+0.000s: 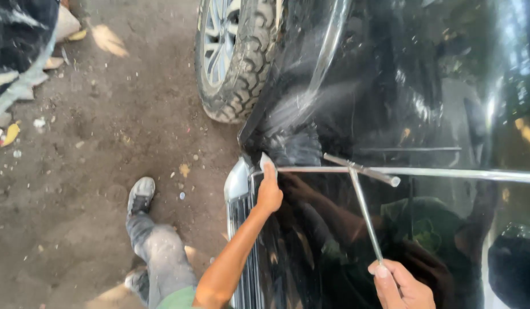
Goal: The person walks to a black SUV and uses a T-shaped metal tool to scrape paint from the side panel and front fender. They repeatedly scrape and wipe the area, moving from the rear door to the front fender near the open hood.
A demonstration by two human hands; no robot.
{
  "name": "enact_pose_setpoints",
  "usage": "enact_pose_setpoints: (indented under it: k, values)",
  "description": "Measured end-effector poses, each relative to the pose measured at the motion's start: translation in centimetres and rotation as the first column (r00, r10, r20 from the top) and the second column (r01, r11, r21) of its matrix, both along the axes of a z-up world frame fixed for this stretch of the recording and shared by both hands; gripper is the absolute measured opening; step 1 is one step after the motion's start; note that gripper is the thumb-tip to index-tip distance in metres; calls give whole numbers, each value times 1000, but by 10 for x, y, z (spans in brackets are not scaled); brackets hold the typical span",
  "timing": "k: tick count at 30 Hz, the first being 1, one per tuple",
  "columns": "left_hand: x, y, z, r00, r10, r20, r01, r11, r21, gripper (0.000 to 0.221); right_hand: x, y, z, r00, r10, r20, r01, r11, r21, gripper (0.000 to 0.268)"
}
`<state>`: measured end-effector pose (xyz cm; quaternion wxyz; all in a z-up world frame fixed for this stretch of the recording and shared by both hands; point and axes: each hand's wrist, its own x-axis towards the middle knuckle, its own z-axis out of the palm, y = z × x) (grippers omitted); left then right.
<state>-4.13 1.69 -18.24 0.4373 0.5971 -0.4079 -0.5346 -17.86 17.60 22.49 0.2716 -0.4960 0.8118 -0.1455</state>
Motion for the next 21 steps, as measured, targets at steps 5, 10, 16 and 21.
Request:
enact_pose_setpoints:
  k: [5, 10, 16, 21]
  values:
    - [-6, -19, -29, 999, 43, 8, -43, 998, -46, 90, -6, -4, -12, 992, 111, 63, -102, 986, -130, 20]
    - [16, 11, 84, 997, 69, -39, -74, 986, -152, 90, 22, -3, 7, 998, 57, 34, -55, 996, -65, 19]
    - [19, 14, 123, 988, 103, 111, -60, 939, -337, 86, 42, -12, 23, 988, 142, -65, -143, 990, -8, 21]
    - [22, 11, 103, 992, 60, 112, -11, 920, -391, 83, 57, -14, 28, 980, 194, -54, -195, 981, -18, 22]
